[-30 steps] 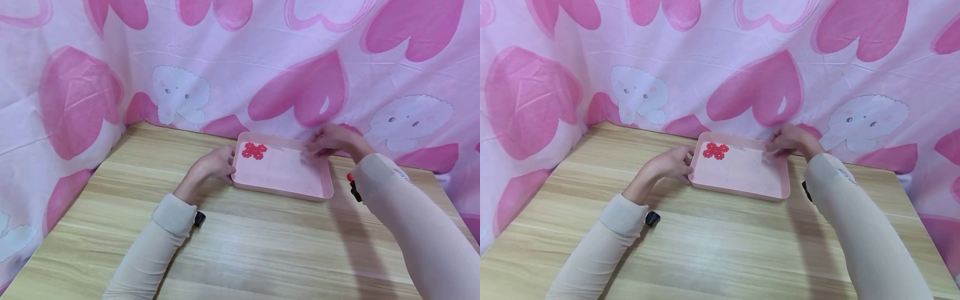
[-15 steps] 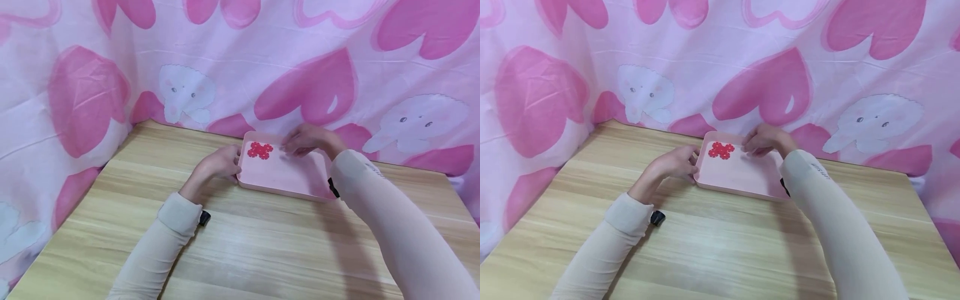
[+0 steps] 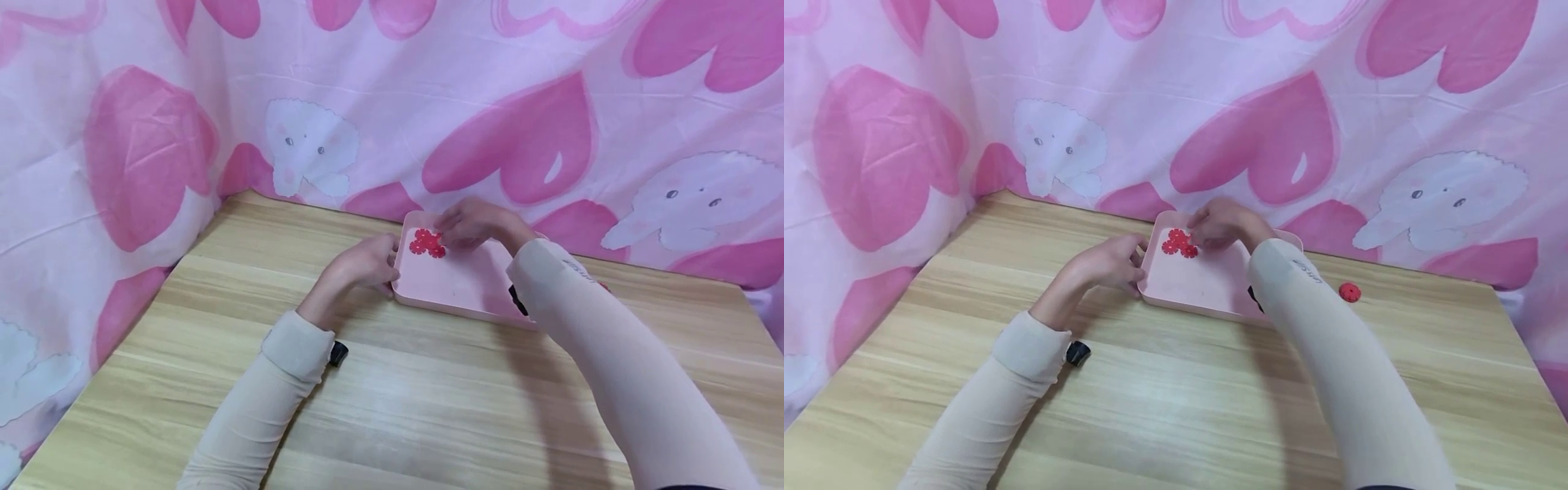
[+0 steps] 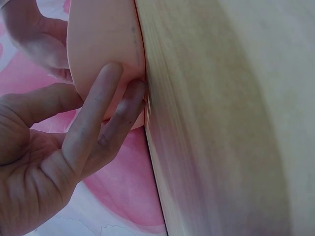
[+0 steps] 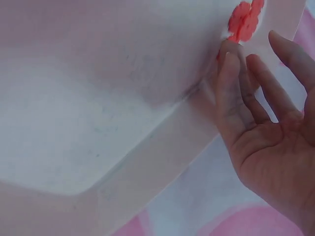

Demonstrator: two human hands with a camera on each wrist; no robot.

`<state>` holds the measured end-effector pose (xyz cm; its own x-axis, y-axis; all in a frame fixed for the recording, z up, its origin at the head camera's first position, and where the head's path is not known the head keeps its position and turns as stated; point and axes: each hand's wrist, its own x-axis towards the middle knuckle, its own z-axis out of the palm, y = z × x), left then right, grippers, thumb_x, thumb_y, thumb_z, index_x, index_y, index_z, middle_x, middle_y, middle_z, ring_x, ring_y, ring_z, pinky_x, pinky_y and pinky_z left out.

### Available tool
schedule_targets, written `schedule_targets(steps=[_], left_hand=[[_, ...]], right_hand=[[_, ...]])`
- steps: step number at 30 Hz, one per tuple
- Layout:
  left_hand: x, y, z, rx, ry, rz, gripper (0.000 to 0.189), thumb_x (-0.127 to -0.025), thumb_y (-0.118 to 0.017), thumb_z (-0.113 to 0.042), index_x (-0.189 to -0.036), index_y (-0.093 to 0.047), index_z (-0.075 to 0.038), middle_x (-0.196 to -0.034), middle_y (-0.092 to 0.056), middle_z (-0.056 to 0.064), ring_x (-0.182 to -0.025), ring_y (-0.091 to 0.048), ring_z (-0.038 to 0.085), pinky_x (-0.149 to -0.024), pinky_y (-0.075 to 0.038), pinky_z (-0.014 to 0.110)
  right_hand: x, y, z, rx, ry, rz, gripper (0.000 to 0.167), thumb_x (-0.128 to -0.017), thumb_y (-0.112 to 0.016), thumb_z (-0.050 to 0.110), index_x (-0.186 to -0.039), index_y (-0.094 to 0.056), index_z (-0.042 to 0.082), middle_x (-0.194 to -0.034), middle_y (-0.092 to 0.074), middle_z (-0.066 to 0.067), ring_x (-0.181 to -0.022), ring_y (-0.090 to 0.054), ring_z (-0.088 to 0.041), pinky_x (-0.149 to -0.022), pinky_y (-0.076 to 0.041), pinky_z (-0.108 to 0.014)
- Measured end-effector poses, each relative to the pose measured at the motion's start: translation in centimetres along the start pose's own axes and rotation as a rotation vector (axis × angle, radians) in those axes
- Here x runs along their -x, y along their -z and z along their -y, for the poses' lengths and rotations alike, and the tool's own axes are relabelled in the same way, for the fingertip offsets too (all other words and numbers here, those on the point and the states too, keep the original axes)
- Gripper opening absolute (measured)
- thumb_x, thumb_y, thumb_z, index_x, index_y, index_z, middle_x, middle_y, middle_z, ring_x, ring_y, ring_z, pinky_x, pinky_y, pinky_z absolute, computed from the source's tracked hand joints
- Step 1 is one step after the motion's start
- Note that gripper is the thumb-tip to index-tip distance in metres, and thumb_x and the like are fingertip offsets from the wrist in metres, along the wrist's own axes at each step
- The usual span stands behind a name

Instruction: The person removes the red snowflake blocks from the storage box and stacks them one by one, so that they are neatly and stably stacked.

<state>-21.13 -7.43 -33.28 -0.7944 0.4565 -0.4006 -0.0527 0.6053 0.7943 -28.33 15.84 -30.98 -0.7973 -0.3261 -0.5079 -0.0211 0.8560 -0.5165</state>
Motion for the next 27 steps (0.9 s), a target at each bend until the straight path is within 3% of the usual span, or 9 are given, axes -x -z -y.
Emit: schedule_targets(steps=[5,9,16,22,27], left_hand=[[0.0,0.1,-0.2,-0.005,-0.010,0.004,0.052,-0.101,-0.058,0.009,-0.150,-0.043,0.008,-0.126,-0.070,0.026,-0.086,-0.077,0.026,-0.080,-0.071,0.037],[-0.1,0.0,-0.2,-0.011,-0.011,0.007,0.051,-0.101,-0.059,0.008,-0.150,-0.043,0.009,-0.125,-0.070,0.026,-0.087,-0.078,0.027,-0.078,-0.071,0.035],[0.0,0.0,-0.2,-0.003,-0.008,0.003,0.052,-0.101,-0.059,0.008,-0.150,-0.043,0.008,-0.125,-0.071,0.027,-0.085,-0.077,0.026,-0.077,-0.071,0.034],[0.2,0.0,-0.1,0.013,-0.006,-0.001,0.051,-0.101,-0.058,0.008,-0.150,-0.043,0.007,-0.128,-0.069,0.027,-0.086,-0.076,0.026,-0.079,-0.071,0.037],[0.2,0.1,0.1,-0.002,-0.007,-0.002,0.052,-0.101,-0.058,0.008,-0.151,-0.043,0.007,-0.125,-0.070,0.028,-0.085,-0.076,0.027,-0.080,-0.071,0.036]], right_hand=[[-1.1,-0.8,0.6,0.031,-0.017,0.017,0.058,-0.101,-0.072,0.022,-0.156,-0.056,0.008,-0.148,-0.066,-0.019,-0.098,-0.070,-0.026,-0.090,-0.068,-0.037],[-1.3,-1.1,0.6,0.062,0.010,-0.010,0.054,-0.100,-0.075,0.019,-0.150,-0.062,0.004,-0.145,-0.066,-0.021,-0.094,-0.071,-0.026,-0.085,-0.069,-0.035],[-1.5,-2.0,0.4,0.145,0.074,-0.123,0.029,-0.093,-0.084,0.019,-0.115,-0.075,0.001,-0.102,-0.071,-0.014,-0.079,-0.066,-0.023,-0.068,-0.062,-0.026],[-1.3,-2.3,0.3,0.223,0.069,-0.157,0.020,-0.092,-0.085,0.014,-0.103,-0.074,0.003,-0.099,-0.068,-0.012,-0.084,-0.063,-0.023,-0.072,-0.060,-0.024],[-1.2,-2.1,-0.3,0.165,0.066,-0.168,0.014,-0.092,-0.081,0.006,-0.102,-0.072,0.001,-0.094,-0.068,-0.013,-0.082,-0.064,-0.022,-0.071,-0.062,-0.025]])
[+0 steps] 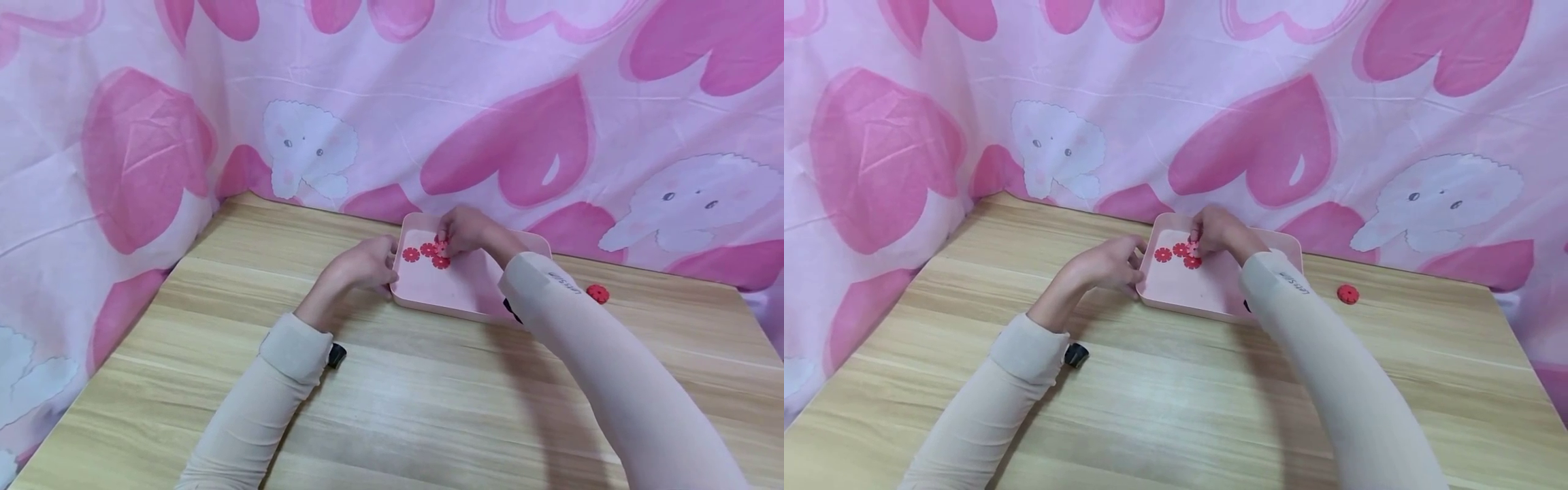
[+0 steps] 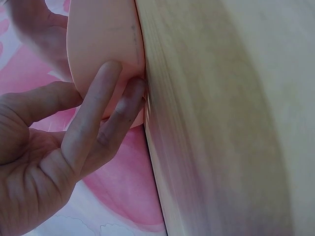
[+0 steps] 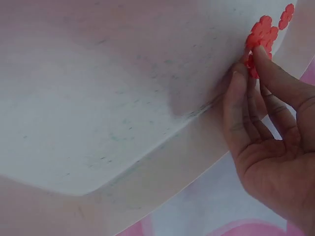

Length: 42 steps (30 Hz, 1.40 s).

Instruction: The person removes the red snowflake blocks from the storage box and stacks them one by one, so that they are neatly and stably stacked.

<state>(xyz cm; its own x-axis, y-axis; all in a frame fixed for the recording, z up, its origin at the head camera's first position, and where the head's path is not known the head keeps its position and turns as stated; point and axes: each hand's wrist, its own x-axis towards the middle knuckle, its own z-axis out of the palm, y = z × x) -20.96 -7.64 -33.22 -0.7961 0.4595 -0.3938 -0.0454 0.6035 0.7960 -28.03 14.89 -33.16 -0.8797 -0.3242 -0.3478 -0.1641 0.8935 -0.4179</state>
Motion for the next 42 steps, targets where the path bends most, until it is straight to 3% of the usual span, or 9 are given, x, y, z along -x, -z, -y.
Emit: schedule_targets(steps=[14,19,29,42], left_hand=[[-0.1,-0.1,0.0,0.005,0.017,-0.006,0.051,-0.103,-0.059,0.007,-0.152,-0.043,0.006,-0.124,-0.068,0.024,-0.089,-0.076,0.027,-0.080,-0.071,0.035],[0.0,-0.1,0.0,-0.009,0.018,-0.012,0.052,-0.103,-0.059,0.006,-0.152,-0.043,0.006,-0.125,-0.068,0.024,-0.090,-0.076,0.027,-0.080,-0.071,0.035],[0.1,-0.1,-0.1,-0.011,0.006,-0.006,0.052,-0.102,-0.058,0.007,-0.152,-0.043,0.007,-0.125,-0.068,0.026,-0.089,-0.076,0.028,-0.079,-0.071,0.035],[0.1,-0.2,-0.1,0.009,0.002,-0.009,0.052,-0.102,-0.058,0.008,-0.151,-0.044,0.008,-0.124,-0.068,0.027,-0.089,-0.075,0.028,-0.079,-0.071,0.035]], right_hand=[[1.7,1.3,-2.1,-0.221,-0.028,0.013,0.018,-0.097,-0.075,0.000,-0.113,-0.070,-0.006,-0.103,-0.070,-0.018,-0.085,-0.074,-0.023,-0.086,-0.071,-0.038],[2.9,2.2,-3.2,-0.239,-0.042,0.007,0.018,-0.096,-0.075,-0.002,-0.112,-0.069,-0.008,-0.105,-0.071,-0.020,-0.085,-0.075,-0.023,-0.083,-0.071,-0.040],[5.3,4.2,-6.4,-0.285,-0.026,-0.031,0.020,-0.091,-0.077,-0.008,-0.109,-0.069,-0.013,-0.089,-0.070,-0.014,-0.071,-0.071,-0.015,-0.070,-0.071,-0.038],[8.7,6.4,-10.5,-0.271,-0.128,-0.036,0.019,-0.096,-0.076,-0.002,-0.111,-0.068,-0.009,-0.089,-0.068,-0.008,-0.074,-0.068,-0.014,-0.070,-0.069,-0.031]])
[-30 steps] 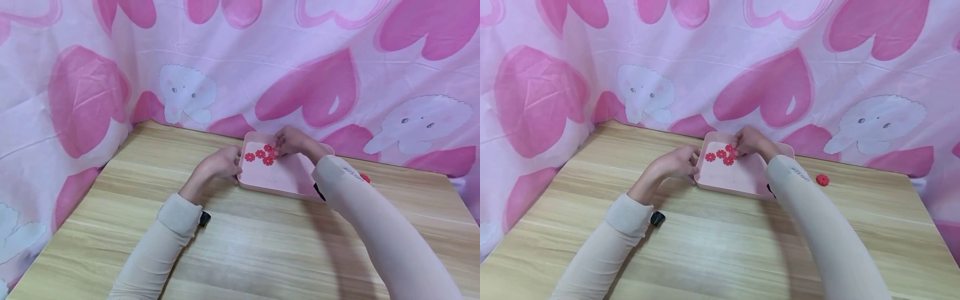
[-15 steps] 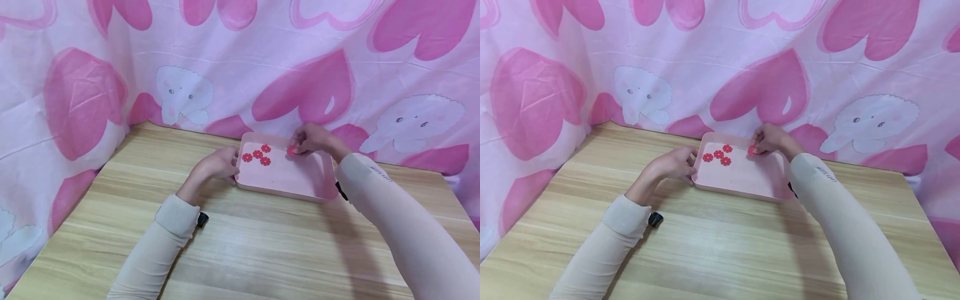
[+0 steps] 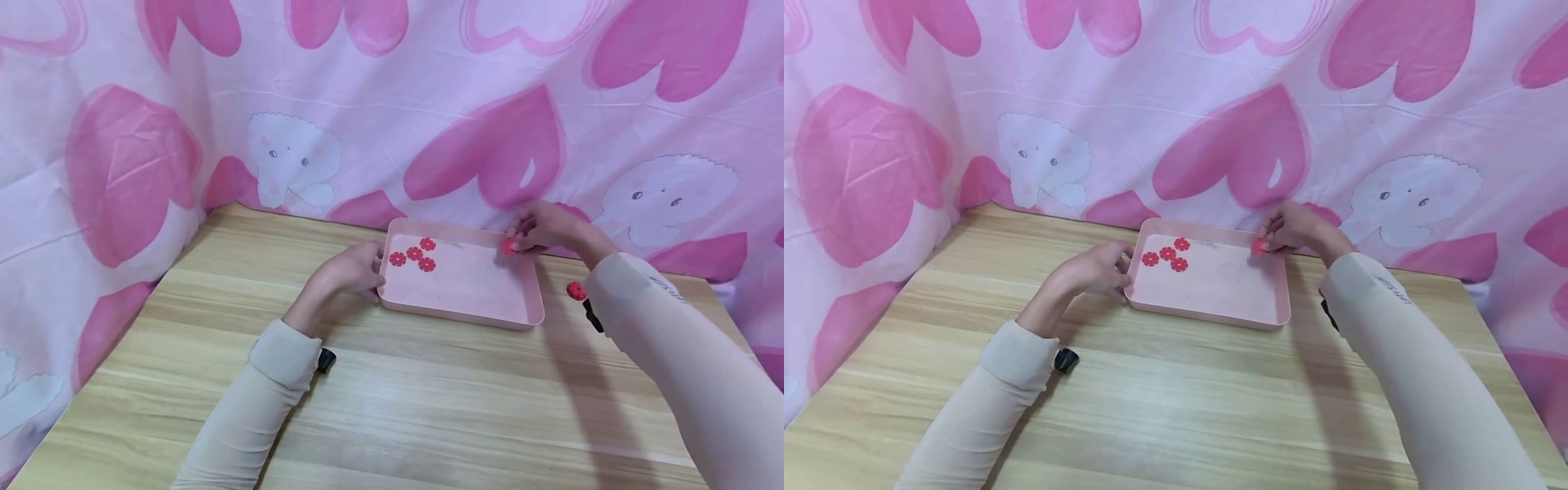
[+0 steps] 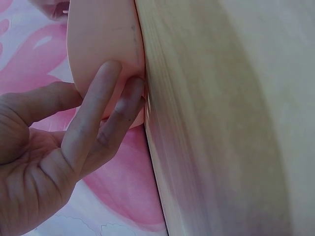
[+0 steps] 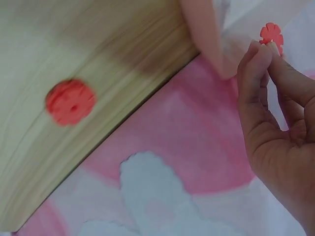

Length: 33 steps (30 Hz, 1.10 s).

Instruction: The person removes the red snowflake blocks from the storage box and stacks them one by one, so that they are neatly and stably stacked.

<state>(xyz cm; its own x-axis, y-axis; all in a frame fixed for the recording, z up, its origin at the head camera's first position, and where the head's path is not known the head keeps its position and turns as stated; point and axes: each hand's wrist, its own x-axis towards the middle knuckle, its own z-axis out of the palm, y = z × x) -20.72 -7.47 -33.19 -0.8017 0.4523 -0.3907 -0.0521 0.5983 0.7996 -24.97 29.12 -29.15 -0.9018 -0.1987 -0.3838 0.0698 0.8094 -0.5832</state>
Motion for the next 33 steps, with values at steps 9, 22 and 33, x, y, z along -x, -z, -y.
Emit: schedule_targets(steps=[9,22,33], left_hand=[[0.0,0.0,0.0,-0.009,-0.010,0.005,0.052,-0.102,-0.058,0.008,-0.152,-0.043,0.008,-0.126,-0.067,0.028,-0.091,-0.075,0.028,-0.080,-0.071,0.034],[0.0,0.1,0.1,-0.025,-0.005,0.013,0.053,-0.102,-0.058,0.007,-0.153,-0.042,0.007,-0.129,-0.067,0.027,-0.094,-0.075,0.029,-0.080,-0.071,0.034],[-0.3,0.0,0.2,-0.013,-0.019,0.012,0.053,-0.102,-0.058,0.009,-0.153,-0.042,0.008,-0.128,-0.067,0.029,-0.091,-0.076,0.029,-0.078,-0.071,0.034]], right_hand=[[1.6,2.2,-3.3,-0.006,-0.054,-0.004,0.023,-0.097,-0.076,0.001,-0.115,-0.065,-0.010,-0.092,-0.067,-0.008,-0.076,-0.068,-0.018,-0.071,-0.070,-0.031],[4.2,4.1,-8.5,-0.057,-0.138,0.020,0.017,-0.096,-0.074,-0.005,-0.110,-0.066,-0.012,-0.090,-0.065,-0.003,-0.075,-0.069,-0.012,-0.072,-0.071,-0.033],[5.3,3.4,-11.3,-0.089,-0.190,0.086,0.021,-0.098,-0.071,-0.005,-0.116,-0.067,-0.016,-0.091,-0.071,-0.002,-0.079,-0.069,-0.011,-0.073,-0.070,-0.030]])
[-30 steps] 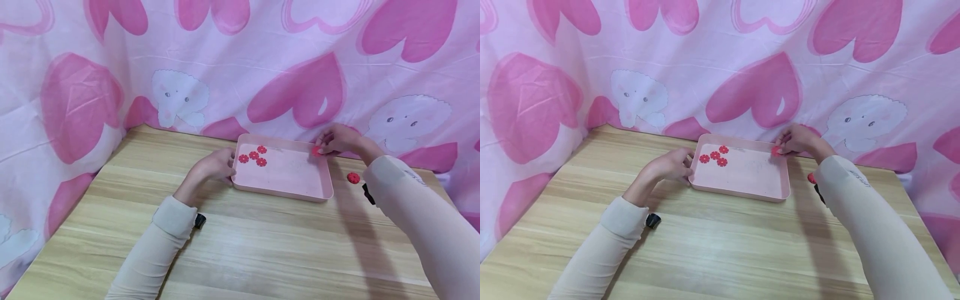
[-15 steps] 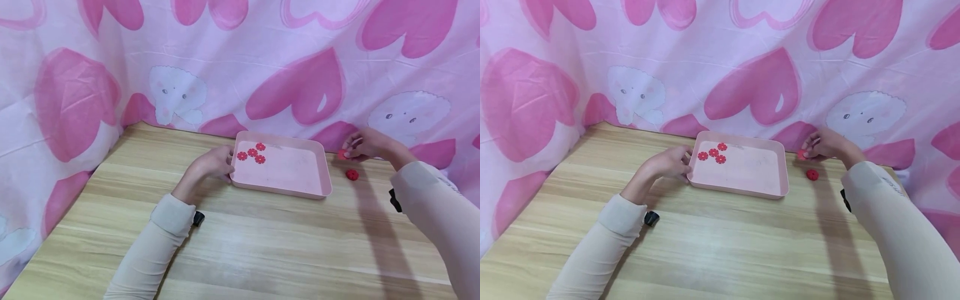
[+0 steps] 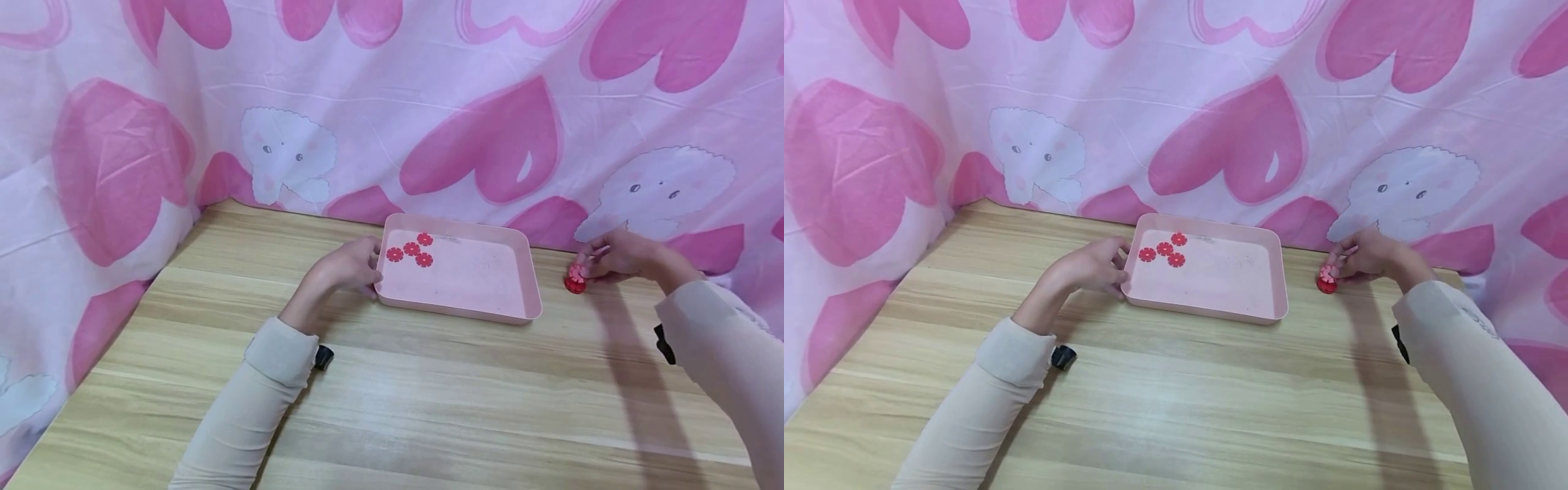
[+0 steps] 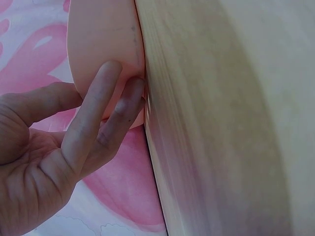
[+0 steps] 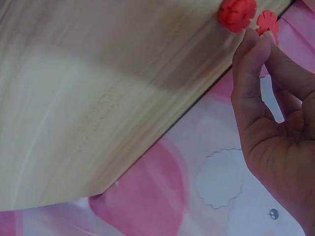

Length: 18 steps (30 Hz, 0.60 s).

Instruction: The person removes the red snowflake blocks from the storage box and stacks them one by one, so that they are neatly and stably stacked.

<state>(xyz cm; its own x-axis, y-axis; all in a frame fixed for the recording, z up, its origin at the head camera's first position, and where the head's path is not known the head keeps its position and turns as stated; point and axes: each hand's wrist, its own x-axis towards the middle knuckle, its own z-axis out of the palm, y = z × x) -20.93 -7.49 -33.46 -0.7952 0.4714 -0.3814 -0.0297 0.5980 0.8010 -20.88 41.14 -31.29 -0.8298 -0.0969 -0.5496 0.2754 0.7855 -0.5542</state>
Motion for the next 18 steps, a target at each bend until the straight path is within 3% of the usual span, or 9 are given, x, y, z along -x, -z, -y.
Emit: schedule_targets(steps=[11,18], left_hand=[[-0.03,0.01,-0.11,-0.003,-0.006,0.004,0.053,-0.101,-0.057,0.009,-0.152,-0.043,0.009,-0.128,-0.067,0.030,-0.094,-0.076,0.031,-0.078,-0.071,0.033],[-0.08,0.04,-0.06,-0.013,0.000,0.004,0.053,-0.102,-0.058,0.008,-0.152,-0.043,0.008,-0.128,-0.068,0.029,-0.095,-0.076,0.030,-0.081,-0.071,0.036]], right_hand=[[-0.15,-0.74,-0.33,-0.006,-0.027,0.036,0.029,-0.098,-0.069,-0.006,-0.122,-0.061,-0.019,-0.095,-0.068,-0.007,-0.082,-0.068,-0.015,-0.073,-0.070,-0.032],[-0.05,-0.91,-0.29,-0.026,-0.043,0.048,0.020,-0.099,-0.068,-0.006,-0.116,-0.065,-0.016,-0.091,-0.070,-0.002,-0.079,-0.068,-0.011,-0.073,-0.070,-0.029]])
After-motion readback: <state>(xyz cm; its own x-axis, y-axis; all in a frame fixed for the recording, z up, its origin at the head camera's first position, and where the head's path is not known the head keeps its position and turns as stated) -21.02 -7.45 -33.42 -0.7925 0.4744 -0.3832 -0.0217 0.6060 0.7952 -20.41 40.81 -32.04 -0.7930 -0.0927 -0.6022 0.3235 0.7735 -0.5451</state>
